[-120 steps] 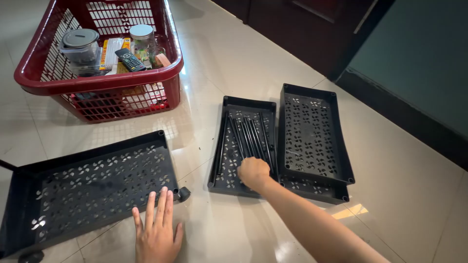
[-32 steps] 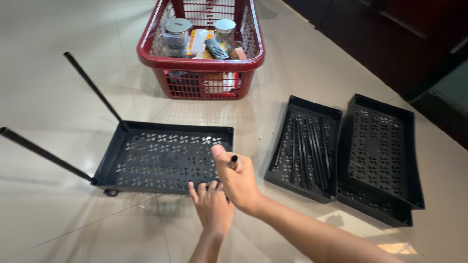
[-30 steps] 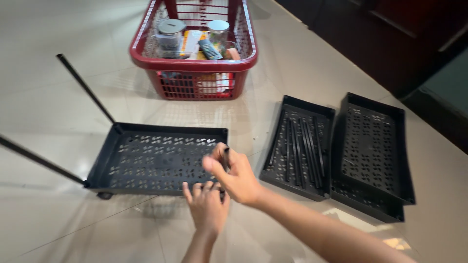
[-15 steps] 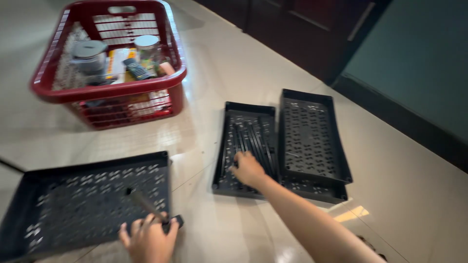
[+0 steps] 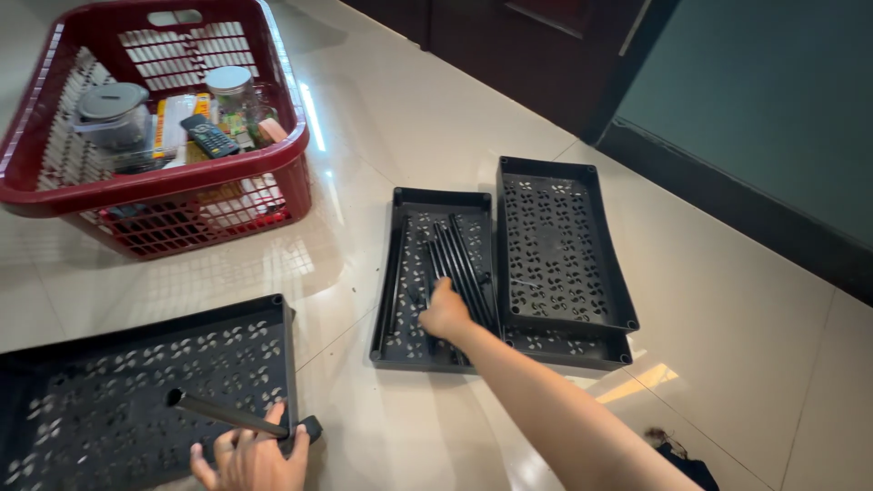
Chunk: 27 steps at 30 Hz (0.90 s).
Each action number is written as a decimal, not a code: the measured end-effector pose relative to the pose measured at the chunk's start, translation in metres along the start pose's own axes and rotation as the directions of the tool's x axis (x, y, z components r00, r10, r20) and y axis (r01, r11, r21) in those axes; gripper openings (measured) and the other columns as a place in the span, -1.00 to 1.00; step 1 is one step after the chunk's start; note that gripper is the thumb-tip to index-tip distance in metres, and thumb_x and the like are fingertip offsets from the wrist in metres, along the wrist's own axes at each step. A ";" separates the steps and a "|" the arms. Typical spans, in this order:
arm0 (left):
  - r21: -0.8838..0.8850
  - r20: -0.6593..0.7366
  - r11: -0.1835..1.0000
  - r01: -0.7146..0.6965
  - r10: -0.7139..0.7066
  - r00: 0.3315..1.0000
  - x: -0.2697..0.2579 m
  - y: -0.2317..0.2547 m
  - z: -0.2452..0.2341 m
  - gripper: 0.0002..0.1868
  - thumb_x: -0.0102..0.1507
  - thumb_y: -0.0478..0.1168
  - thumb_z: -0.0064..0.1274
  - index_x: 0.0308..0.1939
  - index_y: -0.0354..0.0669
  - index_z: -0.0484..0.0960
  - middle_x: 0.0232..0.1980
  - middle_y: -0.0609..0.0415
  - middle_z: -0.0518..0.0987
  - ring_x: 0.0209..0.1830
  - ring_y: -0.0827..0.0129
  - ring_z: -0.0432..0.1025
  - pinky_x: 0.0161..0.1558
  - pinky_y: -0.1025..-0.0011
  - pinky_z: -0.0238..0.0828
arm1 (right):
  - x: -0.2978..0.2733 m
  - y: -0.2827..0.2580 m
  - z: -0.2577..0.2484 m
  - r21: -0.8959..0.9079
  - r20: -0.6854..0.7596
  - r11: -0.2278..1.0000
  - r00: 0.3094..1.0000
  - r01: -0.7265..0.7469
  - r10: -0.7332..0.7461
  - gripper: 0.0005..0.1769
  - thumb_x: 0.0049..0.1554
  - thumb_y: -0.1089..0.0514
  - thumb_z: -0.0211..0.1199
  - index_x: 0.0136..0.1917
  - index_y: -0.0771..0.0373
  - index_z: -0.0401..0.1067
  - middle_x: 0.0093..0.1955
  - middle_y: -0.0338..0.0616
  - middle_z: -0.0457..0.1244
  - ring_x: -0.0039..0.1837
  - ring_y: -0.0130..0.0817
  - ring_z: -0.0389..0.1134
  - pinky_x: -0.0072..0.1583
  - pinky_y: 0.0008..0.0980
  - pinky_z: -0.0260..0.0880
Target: The person assembles a three-tier rolling utility cart by inserting metal poles into the corners of perforated plastic trays and stacking the trays to form shelves. The person handles trays and poles one at a time, aligning and seating each component into place.
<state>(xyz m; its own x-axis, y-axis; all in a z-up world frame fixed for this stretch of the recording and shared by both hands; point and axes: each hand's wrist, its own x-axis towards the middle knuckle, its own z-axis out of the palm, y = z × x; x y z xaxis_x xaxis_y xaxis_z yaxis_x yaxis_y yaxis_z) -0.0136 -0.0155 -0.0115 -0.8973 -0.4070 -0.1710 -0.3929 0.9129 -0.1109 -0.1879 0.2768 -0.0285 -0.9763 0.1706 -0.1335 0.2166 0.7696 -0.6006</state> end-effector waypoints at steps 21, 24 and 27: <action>-0.498 -0.436 0.753 -0.431 0.212 0.874 -0.046 -0.174 -0.010 -0.54 -0.30 -0.20 0.49 -0.30 0.20 0.83 0.55 -0.13 0.12 0.59 -0.37 -0.19 0.38 -0.10 -0.14 | -0.088 -0.192 0.005 0.616 0.373 0.759 0.772 0.208 -0.514 -0.66 0.15 0.15 0.33 0.11 0.35 0.34 -0.20 -0.05 0.39 -0.17 -0.34 0.48 -0.07 -0.37 0.52; -0.544 -0.286 0.780 -0.310 0.174 0.942 -0.055 -0.181 -0.015 -0.58 -0.22 -0.23 0.51 -0.27 0.19 0.86 0.64 -0.14 -0.05 0.63 -0.28 -0.34 0.43 -0.07 -0.25 | -0.106 -0.205 0.012 0.622 0.371 0.737 0.729 0.265 -0.575 -0.65 0.14 0.16 0.34 0.09 0.38 0.34 -0.20 -0.08 0.40 -0.15 -0.36 0.48 -0.06 -0.35 0.52; -0.570 -0.250 0.778 -0.265 0.144 0.958 -0.060 -0.180 -0.020 -0.59 -0.18 -0.28 0.43 -0.25 0.19 0.86 0.66 -0.09 -0.09 0.66 -0.24 -0.41 0.48 -0.06 -0.31 | -0.113 -0.214 0.009 0.512 0.377 0.784 0.729 0.350 -0.572 -0.66 0.13 0.15 0.32 0.14 0.28 0.36 -0.22 -0.08 0.39 -0.17 -0.36 0.47 -0.06 -0.34 0.48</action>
<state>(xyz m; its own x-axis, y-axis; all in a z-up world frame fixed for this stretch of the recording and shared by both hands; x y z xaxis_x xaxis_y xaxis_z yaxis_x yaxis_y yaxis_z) 0.1064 -0.1550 0.0387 -0.9659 -0.2506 0.0647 -0.1823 0.8363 0.5171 -0.1245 0.0870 0.1079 -0.8353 -0.5474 -0.0507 -0.1722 0.3481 -0.9215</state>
